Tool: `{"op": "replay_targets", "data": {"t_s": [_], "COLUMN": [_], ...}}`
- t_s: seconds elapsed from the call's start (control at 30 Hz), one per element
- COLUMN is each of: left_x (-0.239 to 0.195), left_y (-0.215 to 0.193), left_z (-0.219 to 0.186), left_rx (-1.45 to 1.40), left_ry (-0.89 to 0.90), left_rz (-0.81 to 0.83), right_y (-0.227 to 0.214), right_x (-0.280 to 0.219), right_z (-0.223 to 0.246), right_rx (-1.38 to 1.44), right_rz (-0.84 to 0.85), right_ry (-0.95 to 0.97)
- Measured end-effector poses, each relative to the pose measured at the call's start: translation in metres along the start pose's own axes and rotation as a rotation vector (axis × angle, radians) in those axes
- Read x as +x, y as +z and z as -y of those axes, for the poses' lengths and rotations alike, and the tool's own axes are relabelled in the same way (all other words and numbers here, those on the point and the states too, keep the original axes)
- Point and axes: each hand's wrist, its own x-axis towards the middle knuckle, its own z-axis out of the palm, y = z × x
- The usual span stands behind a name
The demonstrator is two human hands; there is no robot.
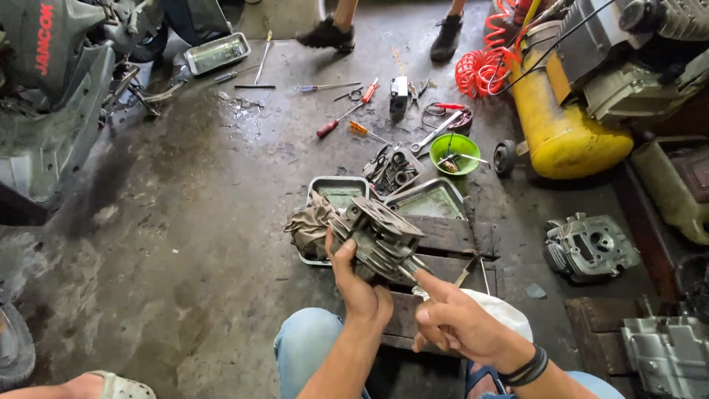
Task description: The person holds a metal engine cylinder head and uses a small metal rod to scrape or clean the internal surfaces. The person rotates the part to access different areas while seated on the floor.
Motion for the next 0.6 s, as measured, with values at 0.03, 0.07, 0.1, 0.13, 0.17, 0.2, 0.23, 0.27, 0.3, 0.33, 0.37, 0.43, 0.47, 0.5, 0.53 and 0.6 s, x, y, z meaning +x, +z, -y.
{"op": "replay_targets", "data": {"t_s": [0.03,0.07,0.1,0.13,0.17,0.2,0.23,0.27,0.3,0.33,0.37,0.43,0.47,0.5,0.53,0.6], "left_x": [0.001,0.001,0.001,0.003,0.005,0.003,0.002,0.002,0.002,-0.001,-0.004,-0.006,-0.006,-0.005,-0.004,-0.003], "left_y": [0.0,0.0,0.0,0.001,0.001,-0.003,-0.004,-0.002,0.0,0.0,-0.001,0.002,0.003,0.004,0.004,0.003], "left_z": [0.001,0.002,0.002,0.001,0.001,0.002,0.001,-0.001,-0.003,-0.003,-0.003,-0.006,-0.007,-0.008,-0.006,-0.002], "left_rx": [0.001,0.01,0.02,0.018,0.033,0.052,0.054,0.054,0.054,0.059,0.103,0.145,0.151,0.157,0.156,0.135], "left_ry": [-0.002,-0.003,-0.005,-0.003,-0.02,-0.046,-0.052,-0.042,-0.031,-0.032,-0.066,-0.099,-0.081,-0.064,-0.061,-0.034], "left_rz": [-0.004,-0.006,-0.009,-0.002,-0.012,-0.037,-0.046,-0.034,-0.021,-0.026,-0.031,-0.025,-0.02,-0.016,-0.016,0.022], "right_y": [0.002,0.005,0.008,0.009,0.008,0.009,0.016,0.023,0.031,0.028,0.025,0.022,0.021,0.02,0.016,0.01], "right_x": [0.001,0.001,0.001,0.002,0.003,-0.001,-0.005,-0.007,-0.01,-0.008,-0.006,-0.006,-0.008,-0.01,-0.005,0.004], "right_z": [0.005,0.009,0.013,0.017,0.02,0.018,0.024,0.031,0.039,0.035,0.032,0.027,0.026,0.025,0.022,0.015], "right_rx": [0.002,-0.068,-0.138,-0.141,-0.301,-0.454,-0.45,-0.663,-0.877,-0.872,-0.993,-1.118,-1.234,-1.351,-1.352,-1.486], "right_rz": [-0.002,-0.033,-0.065,-0.063,-0.115,-0.171,-0.173,-0.208,-0.24,-0.238,-0.254,-0.274,-0.285,-0.295,-0.293,-0.384], "right_ry": [0.004,0.027,0.052,0.045,0.078,0.127,0.137,0.201,0.267,0.27,0.215,0.147,0.133,0.118,0.116,0.118]}}
